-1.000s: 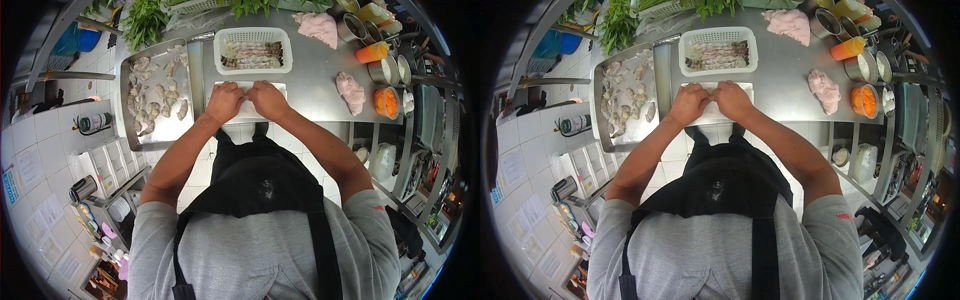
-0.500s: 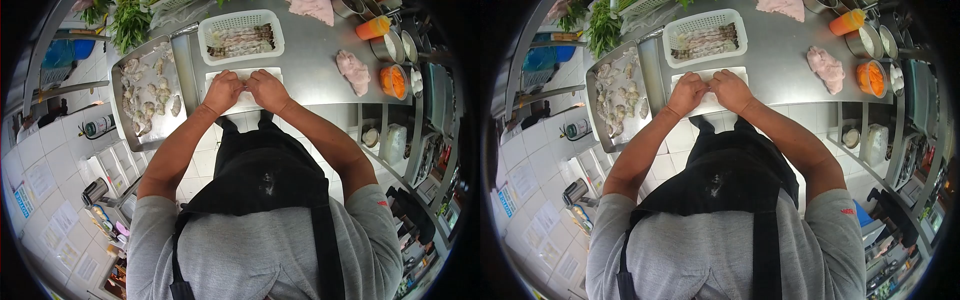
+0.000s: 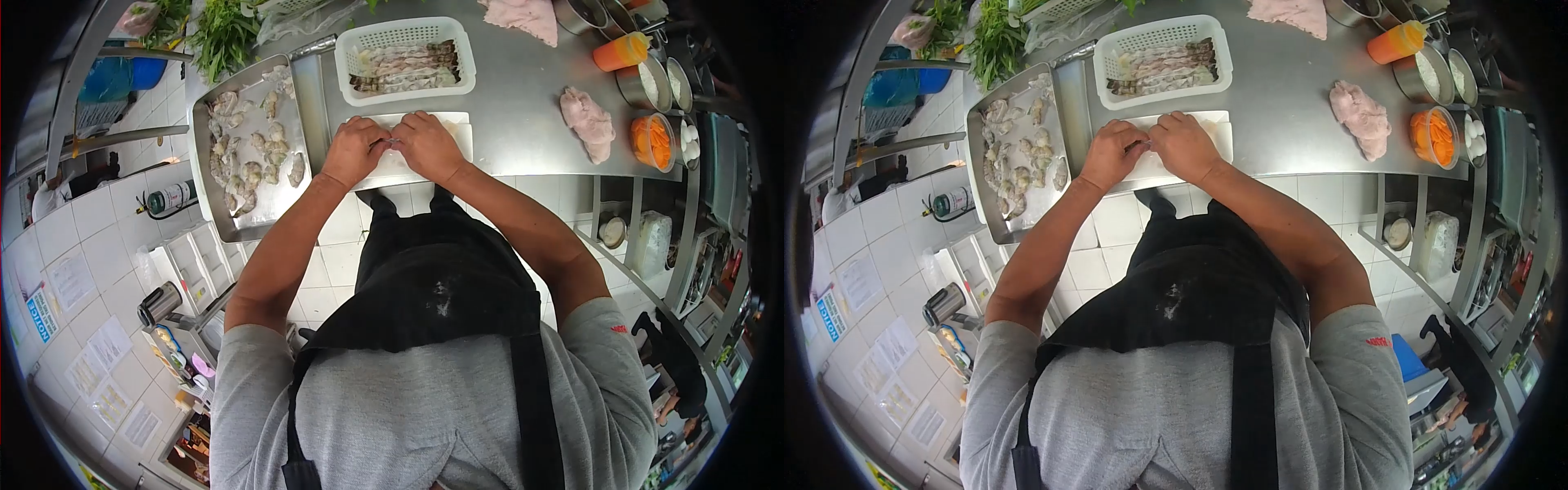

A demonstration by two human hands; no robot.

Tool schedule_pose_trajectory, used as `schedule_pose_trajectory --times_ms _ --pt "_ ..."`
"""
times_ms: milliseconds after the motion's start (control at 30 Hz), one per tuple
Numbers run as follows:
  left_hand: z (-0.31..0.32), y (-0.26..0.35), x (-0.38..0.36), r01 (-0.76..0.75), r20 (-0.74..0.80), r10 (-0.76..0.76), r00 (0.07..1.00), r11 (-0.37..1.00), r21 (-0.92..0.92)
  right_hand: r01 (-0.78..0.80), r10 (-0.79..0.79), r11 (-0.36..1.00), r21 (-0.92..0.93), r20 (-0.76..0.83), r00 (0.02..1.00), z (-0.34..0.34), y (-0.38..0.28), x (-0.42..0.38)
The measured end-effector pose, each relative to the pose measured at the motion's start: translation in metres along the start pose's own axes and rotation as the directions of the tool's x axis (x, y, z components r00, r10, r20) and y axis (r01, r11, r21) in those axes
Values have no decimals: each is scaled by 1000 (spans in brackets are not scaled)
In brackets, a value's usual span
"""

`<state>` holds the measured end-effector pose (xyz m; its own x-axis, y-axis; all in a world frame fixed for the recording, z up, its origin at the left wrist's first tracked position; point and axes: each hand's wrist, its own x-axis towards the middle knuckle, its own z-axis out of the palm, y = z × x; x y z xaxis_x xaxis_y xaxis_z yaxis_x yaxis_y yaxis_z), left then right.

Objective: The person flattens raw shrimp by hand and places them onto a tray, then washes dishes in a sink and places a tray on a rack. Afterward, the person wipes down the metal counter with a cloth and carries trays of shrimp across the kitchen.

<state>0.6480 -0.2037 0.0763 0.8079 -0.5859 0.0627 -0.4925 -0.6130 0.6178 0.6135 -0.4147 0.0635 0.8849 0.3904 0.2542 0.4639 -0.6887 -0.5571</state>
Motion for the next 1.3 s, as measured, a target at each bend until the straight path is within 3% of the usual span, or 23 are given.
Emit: schedule_pose_trajectory --times_ms 133,333,433,500,667,967,1033,1300 --pt "3 -3 -2 -18 -16 18 1000 1000 4 16 -16 1000 4 18 1000 3 0 1" --pt "-9 6 0 -78 73 67 995 984 159 120 -112 991 -57 132 985 0 8 6" --pt "-16 9 -1 -13 -17 16 1000 984 179 90 -87 995 -38 84 993 -7 3 10" --pt "-14 3 -9 -2 -26 8 1000 980 198 -22 22 1000 19 3 1000 -3 -7 10" --pt "-5 -7 -10 11 -62 4 998 971 241 -54 54 999 -5 29 998 15 -15 13" --pt "-3 0 -6 -7 -13 11 1000 954 301 -86 87 982 -167 0 996 23 -29 14" --pt "-2 1 -4 51 28 -63 998 946 320 -81 83 980 -183 1 997 21 -32 15" --pt "-4 8 3 49 118 -117 986 882 468 -55 66 966 -252 34 997 22 -36 15"
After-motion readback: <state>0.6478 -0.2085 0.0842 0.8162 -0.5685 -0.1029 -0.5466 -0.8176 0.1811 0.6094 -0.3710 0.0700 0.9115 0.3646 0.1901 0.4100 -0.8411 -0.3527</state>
